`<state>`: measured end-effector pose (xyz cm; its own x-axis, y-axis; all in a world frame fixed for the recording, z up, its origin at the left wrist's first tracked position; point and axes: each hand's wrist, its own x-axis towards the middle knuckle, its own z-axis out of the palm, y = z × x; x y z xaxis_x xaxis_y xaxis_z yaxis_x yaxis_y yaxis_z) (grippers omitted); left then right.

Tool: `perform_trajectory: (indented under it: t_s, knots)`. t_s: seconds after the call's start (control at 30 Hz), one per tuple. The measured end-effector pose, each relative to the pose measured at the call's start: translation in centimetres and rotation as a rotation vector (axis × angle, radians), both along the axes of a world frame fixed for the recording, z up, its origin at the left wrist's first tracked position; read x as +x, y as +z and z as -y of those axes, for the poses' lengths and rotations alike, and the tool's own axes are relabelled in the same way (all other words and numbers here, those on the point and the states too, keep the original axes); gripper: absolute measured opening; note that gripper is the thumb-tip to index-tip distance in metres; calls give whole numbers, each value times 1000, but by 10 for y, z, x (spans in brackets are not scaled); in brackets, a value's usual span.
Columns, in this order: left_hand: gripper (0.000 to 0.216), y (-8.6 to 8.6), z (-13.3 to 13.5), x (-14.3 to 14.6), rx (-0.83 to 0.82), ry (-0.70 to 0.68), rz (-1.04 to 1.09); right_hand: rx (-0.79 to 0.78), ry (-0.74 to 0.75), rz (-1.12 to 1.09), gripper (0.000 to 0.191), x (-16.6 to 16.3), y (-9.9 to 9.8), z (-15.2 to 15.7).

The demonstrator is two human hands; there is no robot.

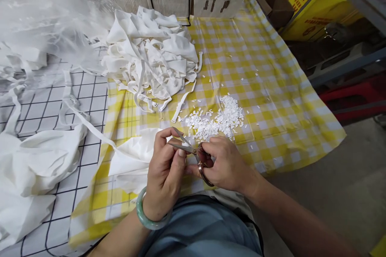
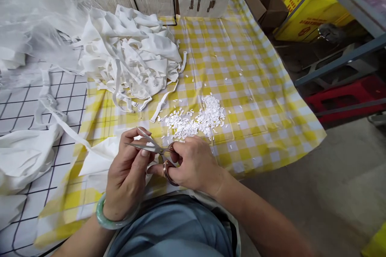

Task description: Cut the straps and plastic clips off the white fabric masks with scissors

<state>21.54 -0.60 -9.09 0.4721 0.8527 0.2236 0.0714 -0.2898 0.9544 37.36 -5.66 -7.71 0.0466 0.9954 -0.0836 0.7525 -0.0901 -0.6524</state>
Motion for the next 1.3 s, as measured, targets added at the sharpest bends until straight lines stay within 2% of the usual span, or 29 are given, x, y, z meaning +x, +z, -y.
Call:
perform_trajectory:
  t_s: [0.23,0.33,0.47,0.57,0.67,0.7,0.73,0.83,0.87,0.93,1.03,1.13,1.23,1.3]
  knots:
    - [23,1,-6,13,49,-60,-60,-48,-113,66,44,11,-8,10]
    - [24,-5,-10,20,-11,-105,-30,-130,-197,66,46,18,-13,14]
    - [26,-15,-11,26,-174,-131,9,-237,-333,-192,46,28,-18,16]
    - [26,-9,-7,22,-197,-115,10,-165,-292,-440,34,25,-18,13]
    - [24,9,-10,2,-109,-283,-10,-94,-129,-688,35,9,-19,5]
    - [25,16,-15,-10,-68,-296,-36,-74,-104,-722,31,3,-20,3]
    - [25,21,-22,-24,-13,-244,-72,-52,-100,-725,27,-2,-22,0]
    - [24,24,-52,-77,242,89,-295,0,-129,-605,19,-10,-28,-6]
    - [27,20,-64,-93,324,112,-408,21,-136,-540,17,-11,-29,-8]
    - [33,9,-85,-117,428,-36,-611,111,-160,-393,18,-18,-26,-12]
    - [20,-1,-102,-128,483,-204,-738,279,-161,-299,25,-45,-16,-22]
    - [18,17,-103,-126,475,-222,-734,235,-58,-429,26,-85,-9,-41]
    - [17,54,-96,-135,386,-188,-707,30,24,-636,20,-106,-4,-67]
    - [19,79,-88,-147,217,-202,-700,-88,60,-861,23,-104,4,-85]
